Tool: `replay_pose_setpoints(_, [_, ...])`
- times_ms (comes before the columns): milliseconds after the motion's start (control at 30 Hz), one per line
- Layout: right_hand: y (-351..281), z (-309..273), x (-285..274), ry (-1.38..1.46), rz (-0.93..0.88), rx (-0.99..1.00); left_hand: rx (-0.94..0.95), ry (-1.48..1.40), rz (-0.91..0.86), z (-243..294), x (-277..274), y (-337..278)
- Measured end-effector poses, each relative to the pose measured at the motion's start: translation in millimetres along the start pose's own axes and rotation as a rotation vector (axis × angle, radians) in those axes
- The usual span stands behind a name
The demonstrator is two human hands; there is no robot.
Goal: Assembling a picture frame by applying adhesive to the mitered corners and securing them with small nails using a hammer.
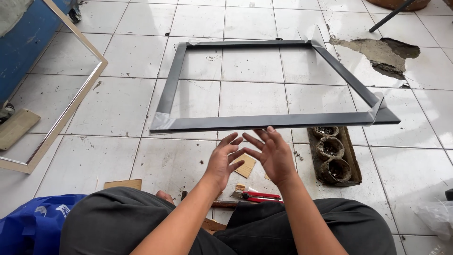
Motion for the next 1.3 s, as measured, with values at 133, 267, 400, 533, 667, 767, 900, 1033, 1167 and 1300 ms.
replay_pose_setpoints(133, [-9.5,18.9,19.8,-0.094,-0.063,0.055,0.059,-0.059,-0.133,11.4,26.4,-12.1])
replay_pose_setpoints(267, [-9.9,16.0,17.2,-0.169,-0.044,0.066,0.079,-0.203,-0.11,18.0,-2.0,14.1])
replay_pose_setpoints(400, [-10.2,-1.0,-8.3,-0.049,0.181,0.038,0.123,-0.436,-0.116,35.6,-21.3,24.5])
replay_pose_setpoints(533, [-10.7,-17.4,-53.7,0.037,0.331,-0.029,0.173,-0.519,-0.099,57.8,-31.9,13.7])
replay_pose_setpoints(667, [-28.7,-50.2,-75.2,0.082,0.434,-0.107,0.266,-0.685,-0.11,86.0,-52.2,-3.9])
replay_pose_setpoints(767, [-50.2,-66.4,-63.9,0.134,0.398,-0.109,0.285,-0.742,-0.167,100.6,-58.5,-24.4])
replay_pose_setpoints(900, [-72.4,-70.0,-49.7,0.237,0.225,-0.055,0.25,-0.586,-0.162,100.4,-60.6,-42.5])
replay_pose_setpoints(1033, [-88.7,-68.8,-51.4,0.172,0.071,-0.007,0.144,-0.36,-0.152,83.4,-37.0,-100.6])
replay_pose_setpoints(1167, [-107.0,-49.1,-50.6,-0.068,0.003,0.136,0.06,-0.144,-0.125,58.1,-30.7,-126.6])
replay_pose_setpoints(1300, [-113.4,-27.9,-46.9,-0.172,-0.079,0.209,0.112,-0.174,-0.107,40.0,-48.1,-102.9])
Point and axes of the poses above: each hand's wrist, its own y-axis towards the middle knuckle, its own x-axis out of the palm, z = x × y, the point moved 10 cm from there along y, towards the middle knuckle, and after that the axes turned 14 degrees about -x, right-handed, at the moved point
